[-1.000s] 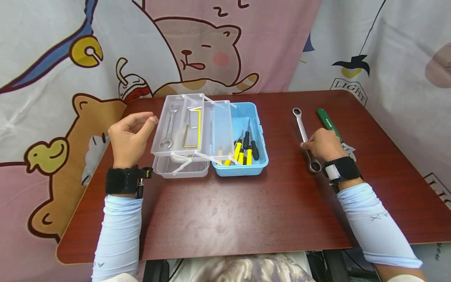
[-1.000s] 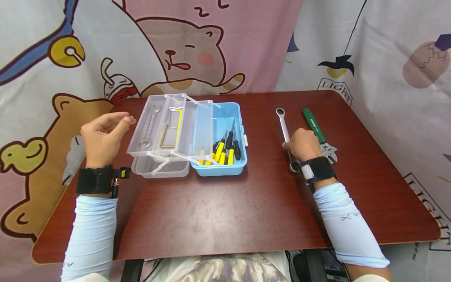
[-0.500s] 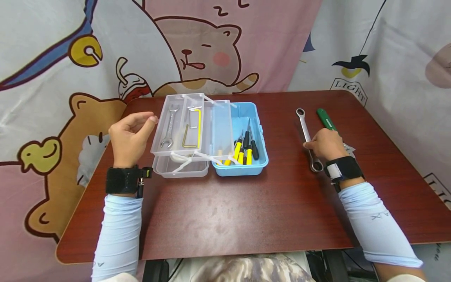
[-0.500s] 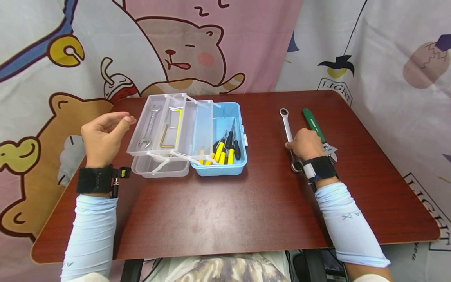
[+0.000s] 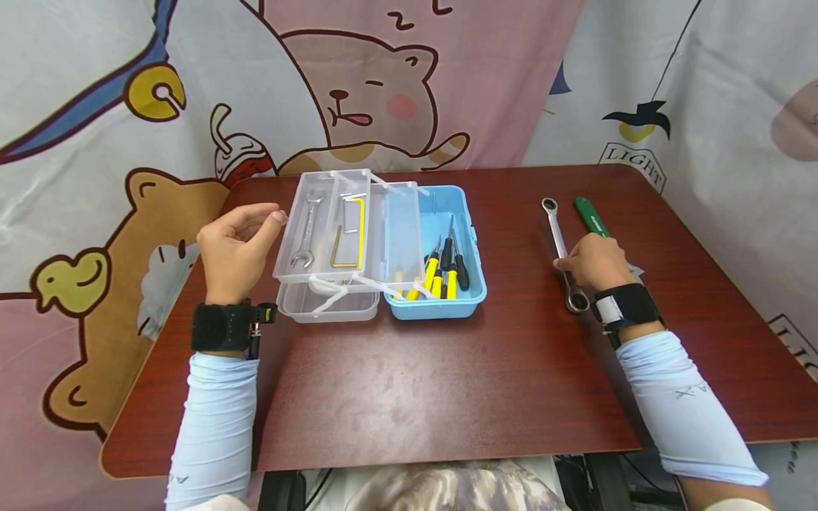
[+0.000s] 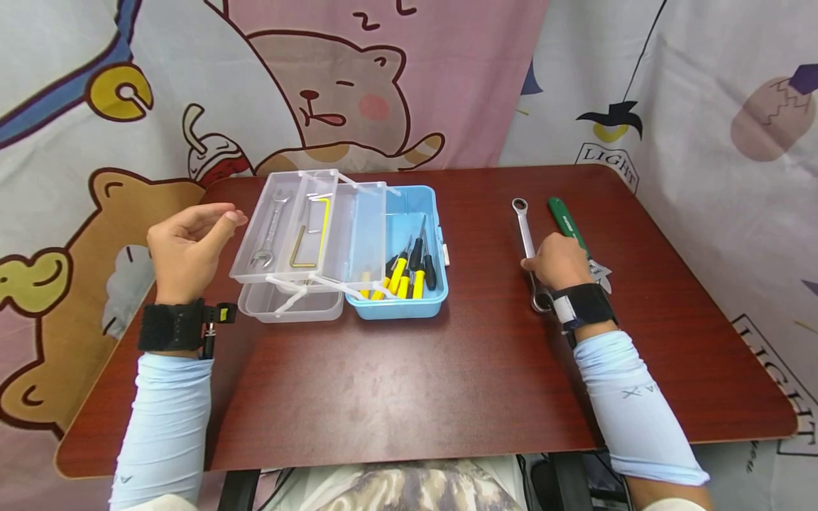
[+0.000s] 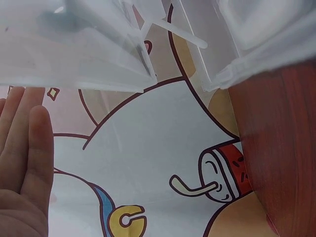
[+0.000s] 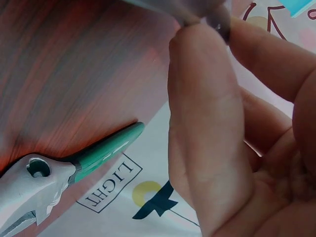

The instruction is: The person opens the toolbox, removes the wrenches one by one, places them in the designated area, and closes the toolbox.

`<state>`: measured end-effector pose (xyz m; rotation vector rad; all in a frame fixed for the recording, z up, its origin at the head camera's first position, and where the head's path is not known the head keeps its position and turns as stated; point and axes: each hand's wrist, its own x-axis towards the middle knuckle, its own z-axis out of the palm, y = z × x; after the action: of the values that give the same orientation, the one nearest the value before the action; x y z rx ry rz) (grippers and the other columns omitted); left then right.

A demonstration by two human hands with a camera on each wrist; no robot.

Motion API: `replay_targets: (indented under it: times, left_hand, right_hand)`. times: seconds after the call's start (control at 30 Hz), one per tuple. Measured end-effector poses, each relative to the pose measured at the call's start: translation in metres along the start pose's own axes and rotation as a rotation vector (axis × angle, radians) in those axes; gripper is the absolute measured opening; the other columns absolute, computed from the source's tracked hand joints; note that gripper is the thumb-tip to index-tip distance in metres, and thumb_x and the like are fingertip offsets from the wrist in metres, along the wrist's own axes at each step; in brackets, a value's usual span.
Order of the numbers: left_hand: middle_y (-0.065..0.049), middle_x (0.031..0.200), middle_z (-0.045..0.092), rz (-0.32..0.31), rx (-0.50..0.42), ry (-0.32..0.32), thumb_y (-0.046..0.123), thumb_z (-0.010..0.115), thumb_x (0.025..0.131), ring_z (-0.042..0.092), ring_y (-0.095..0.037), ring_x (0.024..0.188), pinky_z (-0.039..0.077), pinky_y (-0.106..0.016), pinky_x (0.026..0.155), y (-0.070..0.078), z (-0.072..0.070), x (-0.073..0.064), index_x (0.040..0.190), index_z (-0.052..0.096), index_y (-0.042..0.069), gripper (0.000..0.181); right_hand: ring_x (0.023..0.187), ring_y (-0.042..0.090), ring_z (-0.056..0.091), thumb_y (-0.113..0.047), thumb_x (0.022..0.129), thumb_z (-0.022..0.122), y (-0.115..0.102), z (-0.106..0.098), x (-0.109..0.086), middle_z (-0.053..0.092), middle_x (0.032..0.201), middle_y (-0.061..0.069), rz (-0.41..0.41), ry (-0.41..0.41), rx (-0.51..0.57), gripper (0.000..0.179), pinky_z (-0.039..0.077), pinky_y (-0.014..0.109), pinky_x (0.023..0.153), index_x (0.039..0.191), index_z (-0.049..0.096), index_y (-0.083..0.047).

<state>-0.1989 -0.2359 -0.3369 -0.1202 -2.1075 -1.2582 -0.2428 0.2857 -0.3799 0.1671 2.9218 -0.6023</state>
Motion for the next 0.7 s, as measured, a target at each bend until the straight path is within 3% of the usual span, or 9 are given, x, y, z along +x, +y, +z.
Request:
replay_targets:
  times: [0.7]
  left_hand:
    - [-0.010, 0.100, 0.079, 0.014, -0.006, -0.001, 0.020, 0.079, 0.093, 0.070, 0.003, 0.084, 0.053, -0.014, 0.079, -0.0053, 0.0016, 0.0004, 0.107, 0.082, 0.005, 0.021]
  right_hand:
    - [0.053, 0.019, 0.051, -0.028, 0.098, 0.071, 0.0091, -0.0019, 0.0087, 0.054, 0.055, 0.004, 0.045, -0.036, -0.027, 0.042, 0.039, 0.031, 0.048, 0.066, 0.069, -0.002]
